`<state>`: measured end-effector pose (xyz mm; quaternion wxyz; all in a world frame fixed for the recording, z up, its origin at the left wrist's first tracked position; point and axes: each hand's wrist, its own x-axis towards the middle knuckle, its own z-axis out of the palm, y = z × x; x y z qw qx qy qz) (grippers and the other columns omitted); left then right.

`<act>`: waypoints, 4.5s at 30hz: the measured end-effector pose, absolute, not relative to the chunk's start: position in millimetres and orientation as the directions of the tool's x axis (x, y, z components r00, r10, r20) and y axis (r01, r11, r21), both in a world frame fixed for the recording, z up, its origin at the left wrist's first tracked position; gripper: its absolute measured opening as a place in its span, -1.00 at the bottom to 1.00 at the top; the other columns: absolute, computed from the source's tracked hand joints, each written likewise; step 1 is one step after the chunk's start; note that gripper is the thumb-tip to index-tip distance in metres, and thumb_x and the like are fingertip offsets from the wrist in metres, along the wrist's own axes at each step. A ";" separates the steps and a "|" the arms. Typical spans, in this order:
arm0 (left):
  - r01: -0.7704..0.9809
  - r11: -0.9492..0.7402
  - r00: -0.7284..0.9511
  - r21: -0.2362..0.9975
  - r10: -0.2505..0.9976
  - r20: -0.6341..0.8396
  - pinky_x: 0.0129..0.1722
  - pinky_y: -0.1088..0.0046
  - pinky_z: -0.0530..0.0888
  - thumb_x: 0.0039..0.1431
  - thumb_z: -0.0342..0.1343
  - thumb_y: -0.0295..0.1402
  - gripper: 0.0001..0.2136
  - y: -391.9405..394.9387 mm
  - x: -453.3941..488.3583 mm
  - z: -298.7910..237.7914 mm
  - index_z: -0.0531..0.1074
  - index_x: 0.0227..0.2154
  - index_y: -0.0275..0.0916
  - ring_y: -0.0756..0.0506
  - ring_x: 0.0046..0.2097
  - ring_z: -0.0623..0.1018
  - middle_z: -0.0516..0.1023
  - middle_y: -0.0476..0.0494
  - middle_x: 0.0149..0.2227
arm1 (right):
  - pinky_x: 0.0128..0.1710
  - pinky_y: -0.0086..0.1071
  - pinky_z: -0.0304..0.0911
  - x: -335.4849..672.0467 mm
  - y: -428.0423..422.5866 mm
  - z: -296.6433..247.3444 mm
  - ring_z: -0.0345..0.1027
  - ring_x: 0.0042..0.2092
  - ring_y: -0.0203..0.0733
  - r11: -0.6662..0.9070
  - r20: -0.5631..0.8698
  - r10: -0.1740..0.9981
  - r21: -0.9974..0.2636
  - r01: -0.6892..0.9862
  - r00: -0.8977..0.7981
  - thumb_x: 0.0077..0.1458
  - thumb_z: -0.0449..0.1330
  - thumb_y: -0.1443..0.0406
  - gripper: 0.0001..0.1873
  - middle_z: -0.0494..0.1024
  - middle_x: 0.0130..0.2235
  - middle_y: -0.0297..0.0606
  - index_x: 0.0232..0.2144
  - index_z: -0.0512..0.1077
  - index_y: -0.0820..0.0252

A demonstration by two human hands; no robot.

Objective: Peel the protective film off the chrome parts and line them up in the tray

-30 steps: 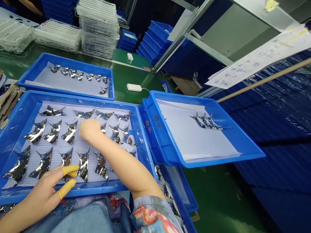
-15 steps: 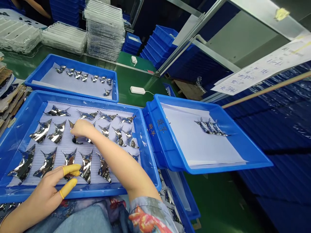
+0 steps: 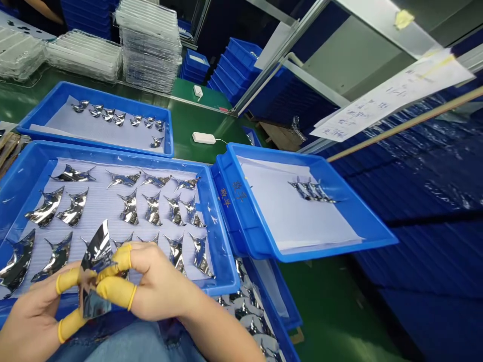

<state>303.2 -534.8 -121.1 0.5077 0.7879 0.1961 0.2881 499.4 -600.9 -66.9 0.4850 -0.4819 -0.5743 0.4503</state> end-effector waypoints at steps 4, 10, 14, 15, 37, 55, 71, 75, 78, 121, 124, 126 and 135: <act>-0.032 -0.483 0.788 0.875 0.527 0.320 -0.22 0.63 0.56 0.18 0.23 -0.29 -0.73 -531.5 310.4 -106.2 0.48 -0.05 0.01 -0.03 -0.23 0.60 0.65 0.00 -0.24 | -0.32 -0.35 0.33 496.5 -613.9 -67.3 0.36 -0.38 -0.25 0.178 0.182 0.983 -0.975 0.132 0.024 0.19 0.18 0.12 -0.68 0.52 -0.44 -0.19 -0.44 0.46 0.27; -0.019 -0.534 0.827 0.845 0.467 0.314 -0.24 0.56 0.59 0.16 0.21 -0.39 -0.71 -530.2 314.5 -101.3 0.48 -0.06 0.03 -0.07 -0.20 0.62 0.66 0.00 -0.23 | -0.35 -0.39 0.33 497.3 -624.2 -71.1 0.35 -0.40 -0.28 0.218 0.233 0.968 -0.966 0.140 0.098 0.14 0.24 0.15 -0.75 0.50 -0.45 -0.26 -0.44 0.42 0.21; 0.002 -0.572 0.832 0.821 0.456 0.315 -0.21 0.49 0.60 0.15 0.20 -0.44 -0.74 -527.6 314.7 -102.6 0.50 -0.12 0.02 -0.09 -0.20 0.63 0.66 -0.01 -0.21 | -0.37 -0.41 0.31 498.5 -625.1 -70.1 0.32 -0.44 -0.30 0.260 0.275 0.958 -0.952 0.163 0.084 0.18 0.19 0.04 -0.63 0.48 -0.49 -0.27 -0.47 0.40 0.20; 0.005 -0.582 0.822 0.813 0.465 0.329 -0.20 0.49 0.60 0.15 0.19 -0.43 -0.77 -526.9 315.2 -102.4 0.51 -0.15 0.01 -0.08 -0.21 0.63 0.66 0.00 -0.22 | -0.38 -0.41 0.31 498.9 -625.2 -69.7 0.31 -0.44 -0.31 0.263 0.279 0.957 -0.949 0.174 0.077 0.20 0.17 0.03 -0.62 0.47 -0.50 -0.29 -0.48 0.39 0.20; 0.119 -0.687 0.770 0.717 0.520 0.370 0.10 0.29 0.40 0.19 0.09 -0.53 -0.68 -507.1 309.3 -101.2 0.50 -0.13 0.07 -0.10 0.04 0.47 0.54 0.10 -0.01 | -0.11 -0.32 0.36 498.7 -625.3 -76.7 0.47 -0.23 -0.28 0.325 0.341 0.940 -0.898 0.297 0.001 0.23 0.14 0.31 -0.89 0.63 -0.28 -0.21 -0.28 0.47 0.22; 0.070 -0.567 0.855 0.821 0.457 0.243 -0.28 0.45 0.60 0.12 0.25 -0.35 -0.77 -519.3 316.2 -93.9 0.52 -0.14 0.01 -0.09 -0.27 0.61 0.64 0.00 -0.25 | -0.32 -0.39 0.37 499.2 -627.7 -73.7 0.39 -0.38 -0.29 0.168 0.187 0.969 -0.978 0.125 0.163 0.15 0.19 0.29 -0.88 0.54 -0.41 -0.26 -0.41 0.45 0.22; 0.056 -0.507 0.882 0.860 0.428 0.195 -0.19 0.44 0.59 0.18 0.22 -0.22 -0.68 -522.2 313.7 -95.2 0.42 0.00 0.09 -0.09 -0.18 0.58 0.59 0.00 -0.22 | -0.43 -0.43 0.35 495.5 -624.2 -81.9 0.33 -0.48 -0.33 0.053 -0.068 0.966 -0.892 -0.448 0.249 -0.03 0.40 0.21 -0.78 0.45 -0.52 -0.37 -0.47 0.46 0.18; 0.016 -0.488 0.882 0.873 0.418 0.218 -0.21 0.47 0.59 0.18 0.22 -0.33 -0.72 -522.1 315.7 -91.4 0.43 -0.06 0.10 -0.06 -0.25 0.57 0.58 0.07 -0.31 | -0.53 -0.51 0.31 497.1 -621.1 -82.0 0.22 -0.55 -0.41 0.090 -0.064 0.960 -0.850 -0.519 0.272 -0.01 0.40 0.19 -0.75 0.37 -0.56 -0.44 -0.48 0.41 0.16; -0.012 -0.466 0.879 0.884 0.417 0.232 -0.21 0.47 0.58 0.18 0.21 -0.39 -0.72 -522.8 315.6 -89.9 0.45 -0.07 0.08 -0.05 -0.26 0.57 0.59 0.06 -0.31 | -0.57 -0.52 0.28 497.6 -620.8 -84.6 0.18 -0.58 -0.42 0.102 -0.063 0.958 -0.837 -0.537 0.281 0.01 0.39 0.15 -0.73 0.34 -0.57 -0.45 -0.48 0.41 0.16; 0.026 0.467 0.753 0.884 0.573 -0.324 -0.16 0.23 0.58 -0.03 0.33 -0.15 -0.65 -534.7 313.3 -85.6 0.60 -0.16 -0.16 -0.30 -0.15 0.60 0.65 -0.15 -0.41 | -0.61 -0.51 0.12 475.5 -606.5 -113.3 0.17 -0.60 -0.41 -0.132 -0.381 0.922 -0.462 -0.877 0.062 -0.26 0.51 0.13 -0.55 0.34 -0.61 -0.49 -0.53 0.33 0.21; 0.018 0.506 0.739 0.862 0.574 -0.353 -0.20 0.25 0.58 -0.03 0.32 -0.11 -0.66 -532.5 322.7 -83.0 0.61 -0.20 -0.17 -0.29 -0.19 0.60 0.63 -0.15 -0.44 | -0.64 -0.51 0.15 481.8 -610.0 -105.9 0.22 -0.64 -0.41 -0.123 -0.335 0.938 -0.569 -0.813 0.092 -0.21 0.49 0.10 -0.55 0.38 -0.61 -0.50 -0.48 0.35 0.21; 0.021 0.537 0.739 0.843 0.560 -0.375 -0.23 0.26 0.57 -0.03 0.31 -0.11 -0.67 -531.6 325.2 -82.8 0.61 -0.23 -0.18 -0.27 -0.23 0.60 0.63 -0.15 -0.45 | -0.64 -0.50 0.18 484.6 -611.2 -101.0 0.25 -0.64 -0.40 -0.120 -0.291 0.951 -0.652 -0.749 0.101 -0.14 0.46 0.06 -0.56 0.39 -0.62 -0.49 -0.50 0.34 0.21; 0.080 0.804 0.830 0.589 0.274 -0.486 -0.31 0.52 0.49 0.05 0.31 -0.14 -0.76 -524.5 323.0 -88.1 0.61 -0.25 -0.13 -0.04 -0.35 0.51 0.61 -0.07 -0.37 | -0.62 -0.52 0.24 489.1 -610.6 -92.3 0.27 -0.63 -0.43 -0.128 -0.254 0.964 -0.699 -0.703 0.077 -0.06 0.41 0.12 -0.67 0.41 -0.60 -0.48 -0.51 0.40 0.21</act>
